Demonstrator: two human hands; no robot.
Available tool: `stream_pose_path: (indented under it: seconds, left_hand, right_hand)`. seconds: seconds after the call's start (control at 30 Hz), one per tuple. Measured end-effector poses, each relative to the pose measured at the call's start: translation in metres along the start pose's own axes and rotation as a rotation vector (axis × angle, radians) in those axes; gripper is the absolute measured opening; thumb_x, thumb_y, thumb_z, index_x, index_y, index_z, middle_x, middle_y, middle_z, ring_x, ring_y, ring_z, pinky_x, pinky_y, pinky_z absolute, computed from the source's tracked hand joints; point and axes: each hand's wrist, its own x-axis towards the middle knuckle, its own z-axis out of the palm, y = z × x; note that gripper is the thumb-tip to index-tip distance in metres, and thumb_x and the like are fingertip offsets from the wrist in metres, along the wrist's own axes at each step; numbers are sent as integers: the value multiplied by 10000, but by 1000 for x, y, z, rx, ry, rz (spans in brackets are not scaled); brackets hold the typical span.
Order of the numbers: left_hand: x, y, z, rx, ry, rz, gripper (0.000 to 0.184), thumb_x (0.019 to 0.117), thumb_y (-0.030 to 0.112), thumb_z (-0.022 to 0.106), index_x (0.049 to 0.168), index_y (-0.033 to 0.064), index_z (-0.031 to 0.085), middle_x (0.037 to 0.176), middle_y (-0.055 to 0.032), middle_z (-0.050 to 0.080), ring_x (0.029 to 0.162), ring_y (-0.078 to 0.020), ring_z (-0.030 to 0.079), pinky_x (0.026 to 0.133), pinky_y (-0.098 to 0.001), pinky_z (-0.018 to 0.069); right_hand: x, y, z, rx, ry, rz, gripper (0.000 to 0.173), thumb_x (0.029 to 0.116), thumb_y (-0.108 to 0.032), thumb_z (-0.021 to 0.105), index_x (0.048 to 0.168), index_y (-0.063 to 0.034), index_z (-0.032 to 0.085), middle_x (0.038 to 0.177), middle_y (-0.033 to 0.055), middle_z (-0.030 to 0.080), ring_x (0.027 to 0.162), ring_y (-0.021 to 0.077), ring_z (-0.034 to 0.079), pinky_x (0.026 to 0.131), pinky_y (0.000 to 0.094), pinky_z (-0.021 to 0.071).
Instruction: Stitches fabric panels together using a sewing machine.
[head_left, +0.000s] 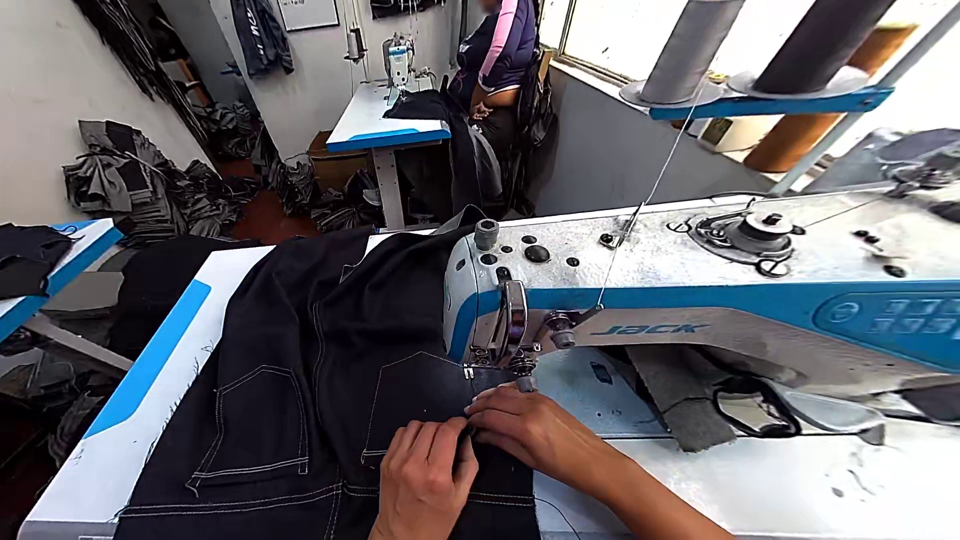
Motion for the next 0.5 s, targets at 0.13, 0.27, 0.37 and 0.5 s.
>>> stream_pose_path:
  seconds: [0.13, 0.27, 0.37, 0.5]
  left_hand:
    - [8, -7, -1, -172, -130, -141, 250, 925, 240, 620, 1035, 100, 795, 877, -17, 767, 819, -149, 737, 753, -302, 611]
    - [18, -14, -2, -271, -159, -163, 286, 973, 296, 626, 1070, 82, 789, 943, -30, 779, 884, -149, 742, 824, -296, 602]
    - [22, -18, -3, -324, -194, -143, 299, 983, 291, 625, 1130, 81, 779, 976, -25, 777, 905, -132, 730, 852, -278, 585]
    - [27, -22, -6, -360, -171, -149, 246, 996, 287, 615, 972, 104, 777, 893, 9, 749, 865, -71, 700, 814, -216, 565]
  right_hand:
    - [4, -1, 3, 57, -2, 67, 291, 1070, -288, 505, 1025, -96, 719, 1034, 46, 746, 1054, 189, 700, 907, 356, 552]
    - [10, -3, -1, 77, -22, 111, 307, 1074, -284, 490, 1022, -80, 713, 995, 57, 738, 1015, 196, 700, 896, 358, 543]
    - [13, -3, -4, 87, -57, 108, 307, 1077, -272, 481, 1010, -75, 706, 981, 62, 721, 1000, 200, 691, 889, 372, 534]
    - [18, -5, -7, 109, -36, 99, 303, 1074, -281, 490, 1044, -94, 726, 1013, 33, 721, 1041, 175, 674, 938, 373, 514]
